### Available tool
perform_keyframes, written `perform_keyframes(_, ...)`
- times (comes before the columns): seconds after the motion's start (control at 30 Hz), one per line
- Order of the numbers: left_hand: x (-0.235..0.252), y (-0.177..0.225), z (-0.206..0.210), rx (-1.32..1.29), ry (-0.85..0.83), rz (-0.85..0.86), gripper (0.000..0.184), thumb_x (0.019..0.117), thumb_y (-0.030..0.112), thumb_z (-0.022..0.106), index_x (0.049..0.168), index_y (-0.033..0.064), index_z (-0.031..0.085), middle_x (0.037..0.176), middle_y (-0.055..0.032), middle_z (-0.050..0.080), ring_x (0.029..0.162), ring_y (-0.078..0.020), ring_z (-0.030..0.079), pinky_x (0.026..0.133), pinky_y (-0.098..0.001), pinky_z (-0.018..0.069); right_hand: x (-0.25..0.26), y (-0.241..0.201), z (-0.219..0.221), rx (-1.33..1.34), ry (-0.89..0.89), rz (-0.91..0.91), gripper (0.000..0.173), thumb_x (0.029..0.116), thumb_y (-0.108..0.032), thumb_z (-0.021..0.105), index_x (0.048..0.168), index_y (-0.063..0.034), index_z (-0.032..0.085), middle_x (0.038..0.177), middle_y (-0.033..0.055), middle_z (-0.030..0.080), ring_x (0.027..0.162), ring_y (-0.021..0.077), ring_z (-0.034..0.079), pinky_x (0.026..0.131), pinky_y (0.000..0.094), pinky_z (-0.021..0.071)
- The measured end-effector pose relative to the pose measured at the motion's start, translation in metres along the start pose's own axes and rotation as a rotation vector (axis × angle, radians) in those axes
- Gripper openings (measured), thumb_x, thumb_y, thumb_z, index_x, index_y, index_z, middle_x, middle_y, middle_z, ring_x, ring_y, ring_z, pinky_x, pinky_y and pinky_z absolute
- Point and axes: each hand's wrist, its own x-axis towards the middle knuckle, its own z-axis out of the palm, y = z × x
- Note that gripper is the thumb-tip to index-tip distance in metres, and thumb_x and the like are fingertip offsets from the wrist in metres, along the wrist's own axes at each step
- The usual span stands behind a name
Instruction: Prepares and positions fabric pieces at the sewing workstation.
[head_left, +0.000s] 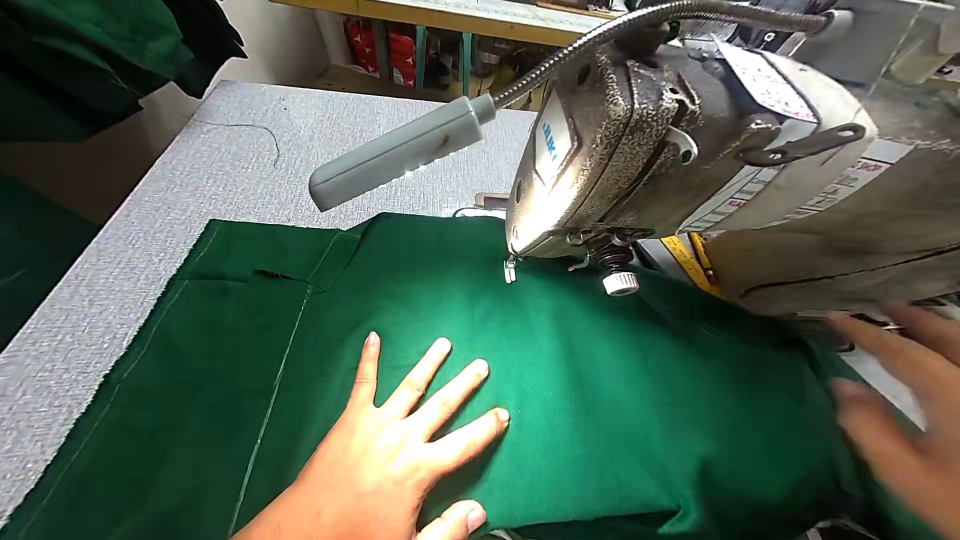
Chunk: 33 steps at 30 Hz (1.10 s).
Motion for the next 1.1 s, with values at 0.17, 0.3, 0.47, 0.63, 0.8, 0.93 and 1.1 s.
perform_keyframes(0.17, 0.001, -0.001, -0.004, -0.019, -0.027, -0.005, 0.061, 0.0974, 0.071, 0.031, 0.151, 0.0456, 0.044, 0.166, 0.006, 0.033, 0.155, -0.0405, 0.02, 0.1, -0.0912, 0.0066, 0.035, -0.103, 0.058, 0.16, 0.18, -0.318, 0.049, 0.1046, -0.042, 0.038, 0.127, -0.0153, 0.073, 0.134, 0.0066, 0.069, 0.133, 0.0316, 0.058, 0.108, 0.0611, 0.0454)
perform_keyframes(0.3, 0.006, -0.004, -0.011, -0.053, -0.038, 0.007, 0.062, 0.0969, 0.073, 0.031, 0.149, 0.0443, 0.047, 0.167, 0.0025, 0.033, 0.154, -0.0428, 0.021, 0.099, -0.0916, 0.0058, 0.061, -0.121, 0.088, 0.168, 0.053, -0.475, 0.067, 0.1036, -0.061, 0.028, 0.15, -0.0217, 0.054, 0.158, 0.0011, 0.049, 0.151, 0.0278, 0.037, 0.118, 0.0682, 0.027)
perform_keyframes(0.47, 0.037, -0.043, -0.016, 0.026, 0.064, -0.073, 0.068, 0.092, 0.077, 0.03, 0.153, 0.0493, 0.04, 0.165, 0.004, 0.035, 0.155, -0.038, 0.023, 0.103, -0.0903, 0.0101, 0.061, -0.116, 0.101, 0.131, -0.085, -0.495, 0.092, 0.0875, -0.088, 0.025, 0.161, -0.0331, 0.034, 0.168, 0.0054, 0.031, 0.156, 0.0348, 0.022, 0.117, 0.0763, 0.0153)
perform_keyframes(0.63, 0.06, -0.071, -0.017, 0.121, -0.015, -0.114, 0.076, 0.0865, 0.086, 0.026, 0.154, 0.0528, 0.035, 0.169, 0.005, 0.027, 0.157, -0.0361, 0.014, 0.106, -0.0877, 0.0051, 0.079, -0.106, 0.104, 0.104, -0.123, -0.474, 0.098, 0.0835, -0.091, 0.026, 0.163, -0.0327, 0.03, 0.171, 0.0068, 0.023, 0.157, 0.0366, 0.016, 0.116, 0.0761, 0.016)
perform_keyframes(0.8, 0.043, -0.058, -0.009, 0.123, 0.046, -0.1, 0.077, 0.0869, 0.085, 0.024, 0.155, 0.0522, 0.033, 0.169, 0.0045, 0.028, 0.157, -0.0391, 0.015, 0.105, -0.0892, 0.0076, 0.063, -0.104, 0.106, 0.122, -0.078, -0.507, 0.101, 0.0819, -0.092, 0.026, 0.163, -0.0322, 0.028, 0.169, 0.0127, 0.025, 0.157, 0.0414, 0.016, 0.115, 0.0779, 0.0167)
perform_keyframes(0.93, 0.034, -0.052, -0.005, 0.117, 0.055, -0.094, 0.077, 0.087, 0.086, 0.024, 0.156, 0.052, 0.033, 0.169, 0.0044, 0.027, 0.157, -0.0398, 0.016, 0.104, -0.0897, 0.0078, 0.052, -0.107, 0.106, 0.12, -0.082, -0.504, 0.102, 0.0819, -0.092, 0.027, 0.163, -0.0312, 0.028, 0.168, 0.0135, 0.028, 0.156, 0.0423, 0.02, 0.115, 0.079, 0.0146)
perform_keyframes(1.1, 0.034, -0.053, -0.007, 0.118, 0.051, -0.094, 0.077, 0.0867, 0.086, 0.023, 0.155, 0.0524, 0.034, 0.169, 0.0032, 0.028, 0.156, -0.0396, 0.016, 0.105, -0.089, 0.0064, 0.051, -0.108, 0.105, 0.107, -0.102, -0.504, 0.102, 0.0824, -0.092, 0.026, 0.164, -0.0302, 0.027, 0.169, 0.0138, 0.025, 0.156, 0.0429, 0.017, 0.115, 0.0784, 0.0137)
